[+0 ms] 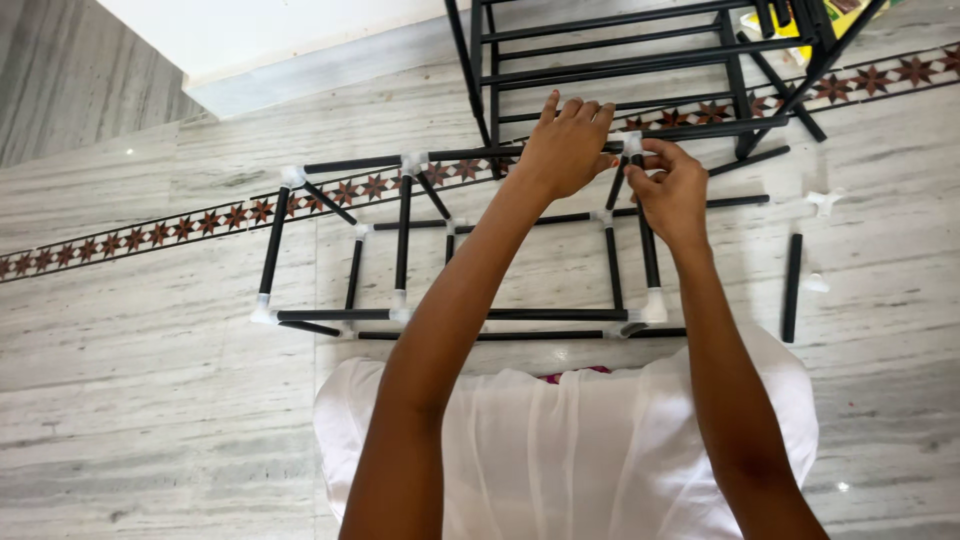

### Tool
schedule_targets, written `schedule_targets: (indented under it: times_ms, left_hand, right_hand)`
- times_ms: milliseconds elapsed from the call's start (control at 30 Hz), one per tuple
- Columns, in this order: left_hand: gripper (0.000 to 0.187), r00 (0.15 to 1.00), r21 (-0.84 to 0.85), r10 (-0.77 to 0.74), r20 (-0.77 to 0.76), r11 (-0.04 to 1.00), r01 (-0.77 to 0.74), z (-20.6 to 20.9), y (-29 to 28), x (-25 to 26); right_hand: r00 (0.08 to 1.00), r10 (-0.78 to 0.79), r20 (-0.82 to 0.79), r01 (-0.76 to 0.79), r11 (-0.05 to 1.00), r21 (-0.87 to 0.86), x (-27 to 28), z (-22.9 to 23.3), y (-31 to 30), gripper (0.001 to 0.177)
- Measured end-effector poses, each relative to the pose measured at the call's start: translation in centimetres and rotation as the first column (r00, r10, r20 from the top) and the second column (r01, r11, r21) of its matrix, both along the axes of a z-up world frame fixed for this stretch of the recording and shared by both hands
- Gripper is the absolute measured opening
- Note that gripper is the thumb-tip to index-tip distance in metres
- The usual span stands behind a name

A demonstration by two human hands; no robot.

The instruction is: The person assembles a black metal frame using white plastic connectors. They connect rods to form rectangular sections and then join them into a larger structure, working on a tiled floor.

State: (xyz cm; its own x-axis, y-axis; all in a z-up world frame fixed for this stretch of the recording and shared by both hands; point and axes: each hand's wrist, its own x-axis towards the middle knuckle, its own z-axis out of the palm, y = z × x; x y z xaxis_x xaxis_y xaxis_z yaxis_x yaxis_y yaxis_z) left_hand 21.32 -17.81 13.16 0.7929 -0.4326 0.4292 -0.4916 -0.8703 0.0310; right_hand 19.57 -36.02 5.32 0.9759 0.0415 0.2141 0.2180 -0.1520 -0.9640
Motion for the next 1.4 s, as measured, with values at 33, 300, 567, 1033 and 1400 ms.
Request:
schedule_targets:
  times_ms: [33,300,567,1033,1400]
  left_hand:
    - [0.066,1.000,0.001,-0.016,0.008,1.000,0.016,-0.7,-0.9,0.7]
    - [0.033,0.848,-0.104,0.138,-0.512,0.970,-0.220,-2.4,-1.2,1.5]
    - [0.019,0.991,-0.174,-0.059,-0.119,0.984,0.038,-5.2,0.0,1.3]
    - [0.043,0.931,-0.167,-0.019,-0.364,0.985,-0.045,-3.4,1.1,0.2]
    - [0.045,0.949,-0.173,-0.066,-0.309,0.985,0.013,6.5,11.3,-14.4]
  right_hand:
    - [1.000,-0.006,-0.007,0.006,1.000,-0.015,-0.1,-0.1,0.1,0.039]
    - [0.999,-0.041,0.011,0.042,0.994,-0.104,-0.6,1.1,0.0,0.040]
    - [0.999,-0.034,-0.026,0.031,0.995,-0.100,-0.8,1.8,0.2,0.040]
    - [0.999,0.040,-0.012,-0.041,0.995,-0.091,-1.3,1.3,0.4,0.041]
    - [0.877,0.083,-0.473,-0.394,0.687,-0.610,1.2,-3.3,-3.9,0.034]
